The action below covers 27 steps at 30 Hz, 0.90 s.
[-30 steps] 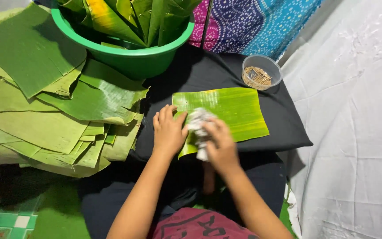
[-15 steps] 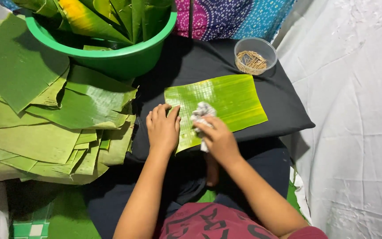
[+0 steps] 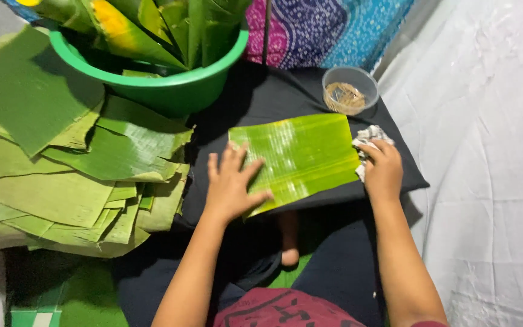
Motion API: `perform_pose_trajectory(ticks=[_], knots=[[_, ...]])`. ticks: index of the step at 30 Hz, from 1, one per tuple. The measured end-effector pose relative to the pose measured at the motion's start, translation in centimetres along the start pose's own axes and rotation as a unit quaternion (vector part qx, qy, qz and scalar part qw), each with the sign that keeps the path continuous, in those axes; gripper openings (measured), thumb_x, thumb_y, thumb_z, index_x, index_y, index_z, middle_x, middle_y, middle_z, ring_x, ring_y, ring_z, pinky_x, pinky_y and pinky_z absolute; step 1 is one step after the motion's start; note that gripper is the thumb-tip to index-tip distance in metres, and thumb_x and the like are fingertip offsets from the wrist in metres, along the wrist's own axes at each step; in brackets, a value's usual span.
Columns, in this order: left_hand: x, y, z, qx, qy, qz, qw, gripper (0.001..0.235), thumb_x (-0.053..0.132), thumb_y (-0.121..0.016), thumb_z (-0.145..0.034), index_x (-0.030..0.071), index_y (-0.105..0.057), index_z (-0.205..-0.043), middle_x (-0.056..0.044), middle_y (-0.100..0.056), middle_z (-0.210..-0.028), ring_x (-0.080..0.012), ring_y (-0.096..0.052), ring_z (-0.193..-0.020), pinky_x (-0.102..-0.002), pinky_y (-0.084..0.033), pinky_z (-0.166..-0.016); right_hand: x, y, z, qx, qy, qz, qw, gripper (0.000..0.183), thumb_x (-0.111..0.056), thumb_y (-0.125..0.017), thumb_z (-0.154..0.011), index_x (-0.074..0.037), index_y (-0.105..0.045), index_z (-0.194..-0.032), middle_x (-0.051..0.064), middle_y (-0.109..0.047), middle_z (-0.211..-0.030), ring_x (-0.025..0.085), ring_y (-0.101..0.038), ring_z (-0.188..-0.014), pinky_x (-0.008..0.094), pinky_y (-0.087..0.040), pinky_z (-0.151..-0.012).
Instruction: Cleaning banana leaves and folding them into cones secured with wooden pins
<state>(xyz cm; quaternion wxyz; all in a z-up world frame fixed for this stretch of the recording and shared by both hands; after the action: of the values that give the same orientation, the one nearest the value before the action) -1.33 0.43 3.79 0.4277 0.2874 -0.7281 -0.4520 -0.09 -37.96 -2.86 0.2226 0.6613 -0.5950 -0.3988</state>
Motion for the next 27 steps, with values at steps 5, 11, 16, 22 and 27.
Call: perform_pose_trajectory(ticks=[5,11,16,22,27], knots=[[0.0,0.7,-0.3,-0.13,-0.084,0.037,0.987,0.112,0.077,-0.078,-0.049,0.027,-0.053,-0.147,-0.009,-0.046,-0.158,-0.0321,-0.031,-0.153,-0.068,-0.003,-0.122,-2.1,2.6,0.8,-0.007,-0.011,0.111,0.994,0.03,-0.023,-0.072,-0.095,-0.039,-0.073,-0.12,0.007,-0.055,-0.154,0.035,-0.039,-0.151,0.083,-0.018,-0.104],[-1.3,0.3,-0.6,-0.148,-0.095,0.135,0.975,0.074,0.038,-0.076,-0.055,0.028,-0.068,-0.128,-0.002,-0.049,-0.154,-0.0296,-0.03,-0.152,-0.063,0.001,-0.123,-1.8,3.8,4.9,-0.102,0.033,0.069,0.992,0.068,-0.076,-0.057,-0.074,-0.043,-0.062,-0.133,0.021,-0.009,-0.177,0.051,-0.002,-0.159,0.082,0.008,-0.108],[-3.2,-1.3,-0.4,-0.034,-0.054,0.358,0.931,0.022,0.009,-0.06,-0.07,0.013,-0.08,-0.075,0.007,-0.082,-0.099,-0.0185,-0.067,-0.126,-0.052,-0.008,-0.126,-2.5,3.6,8.6,-0.091,0.011,0.039,0.995,0.07,-0.072,-0.063,-0.072,-0.038,-0.065,-0.133,0.025,-0.009,-0.175,0.049,-0.004,-0.157,0.08,0.003,-0.111],[-4.2,-1.4,0.0,0.144,-0.069,0.437,0.885,0.013,0.005,-0.075,-0.082,0.009,-0.081,-0.093,0.002,-0.081,-0.096,-0.0134,-0.072,-0.097,-0.041,-0.039,-0.118,-5.3,6.0,8.0,-0.027,-0.016,-0.086,0.996,0.027,-0.026,-0.083,-0.069,-0.025,-0.079,-0.096,0.006,-0.042,-0.166,0.035,-0.023,-0.16,0.062,0.0,-0.125],[-3.1,0.2,0.4,0.118,0.013,0.52,0.846,0.077,0.002,-0.087,-0.064,0.013,-0.061,-0.136,-0.005,-0.076,-0.121,-0.0183,-0.07,-0.113,-0.033,-0.053,-0.103,-7.0,8.8,6.7,0.117,-0.052,-0.284,0.95,0.003,0.002,-0.07,-0.103,0.001,-0.07,-0.106,0.014,-0.074,-0.104,0.02,-0.068,-0.089,0.029,-0.055,-0.085]])
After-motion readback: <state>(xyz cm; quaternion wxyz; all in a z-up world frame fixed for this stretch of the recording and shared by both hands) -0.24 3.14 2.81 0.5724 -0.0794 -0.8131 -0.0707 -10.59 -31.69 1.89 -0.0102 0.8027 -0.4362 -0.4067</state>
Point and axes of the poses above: each hand's wrist, its own z-axis away from the middle knuckle, its own y-axis out of the back of the hand, x = y × z, the point moved 1 cm from there along -z, towards the middle knuckle
